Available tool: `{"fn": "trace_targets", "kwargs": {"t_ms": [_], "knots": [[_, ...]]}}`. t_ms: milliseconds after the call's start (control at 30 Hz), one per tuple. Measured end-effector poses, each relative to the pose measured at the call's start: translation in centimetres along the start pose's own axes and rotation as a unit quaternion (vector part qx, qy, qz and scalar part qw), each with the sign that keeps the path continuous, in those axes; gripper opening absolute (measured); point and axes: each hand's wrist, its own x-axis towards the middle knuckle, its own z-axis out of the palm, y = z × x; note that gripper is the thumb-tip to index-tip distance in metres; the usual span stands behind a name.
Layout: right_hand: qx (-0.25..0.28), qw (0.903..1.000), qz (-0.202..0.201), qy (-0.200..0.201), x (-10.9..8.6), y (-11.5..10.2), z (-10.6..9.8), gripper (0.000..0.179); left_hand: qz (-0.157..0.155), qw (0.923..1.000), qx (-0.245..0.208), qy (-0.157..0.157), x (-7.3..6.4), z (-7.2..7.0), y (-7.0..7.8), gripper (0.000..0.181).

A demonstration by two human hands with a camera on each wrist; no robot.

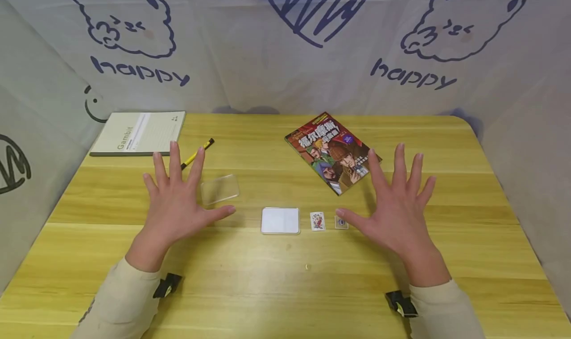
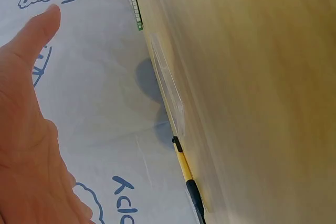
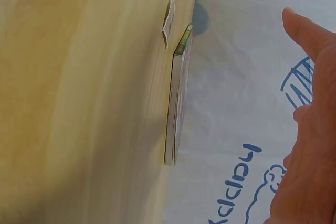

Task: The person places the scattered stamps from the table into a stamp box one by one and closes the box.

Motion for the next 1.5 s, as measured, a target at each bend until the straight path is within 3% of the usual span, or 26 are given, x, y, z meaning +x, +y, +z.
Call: {"fn": "trace_targets", "kwargs": {"t_ms": [200,300,433,533,633,800,867,1067,1133,1233,1300,1400,1500], "knots": [[0.016,0.9995,-0.006,0.027,0.1,0.0,0.1,0.126,0.007,0.9998,-0.012,-0.012,0.2,-0.1,0.3,0.129],[0.083,0.9948,-0.011,0.059,0.1,-0.3,0.2,0.122,0.024,0.9988,-0.037,-0.020,0.3,0.0,0.8,0.130],[0.190,0.9782,-0.006,0.083,0.1,-1.0,0.5,0.108,0.053,0.9891,-0.127,-0.052,0.7,0.0,1.8,0.128],[0.266,0.9615,0.005,0.069,0.1,-1.4,0.9,0.091,0.071,0.9676,-0.228,-0.082,1.1,0.0,2.6,0.123],[0.352,0.9351,0.014,0.038,0.0,-1.8,1.5,0.075,0.079,0.9428,-0.305,-0.108,1.6,0.5,3.2,0.112],[0.427,0.9036,0.014,-0.030,-0.1,-1.9,2.8,0.061,0.063,0.9226,-0.354,-0.141,2.0,1.6,3.7,0.093],[0.431,0.9007,0.014,-0.052,-0.1,-2.0,3.2,0.059,0.053,0.9116,-0.375,-0.160,1.9,2.1,3.8,0.089],[0.434,0.8944,0.014,-0.106,-0.2,-2.0,4.2,0.052,0.005,0.8558,-0.466,-0.226,1.3,3.2,4.0,0.080],[0.431,0.8946,0.013,-0.117,-0.2,-2.1,4.6,0.051,-0.009,0.8464,-0.481,-0.228,1.1,3.6,4.0,0.079],[0.430,0.8940,0.020,-0.126,-0.2,-2.2,5.2,0.052,-0.019,0.8405,-0.491,-0.228,0.9,4.2,4.0,0.078],[0.428,0.8942,0.024,-0.129,-0.3,-2.2,5.5,0.052,-0.019,0.8405,-0.492,-0.226,0.8,4.7,4.0,0.078],[0.418,0.8986,0.024,-0.132,-0.3,-2.1,5.9,0.052,-0.009,0.8468,-0.483,-0.223,0.7,5.3,4.2,0.078],[0.398,0.9073,0.017,-0.134,-0.3,-2.0,6.3,0.052,0.004,0.8583,-0.465,-0.218,0.6,5.8,4.3,0.077]]}}
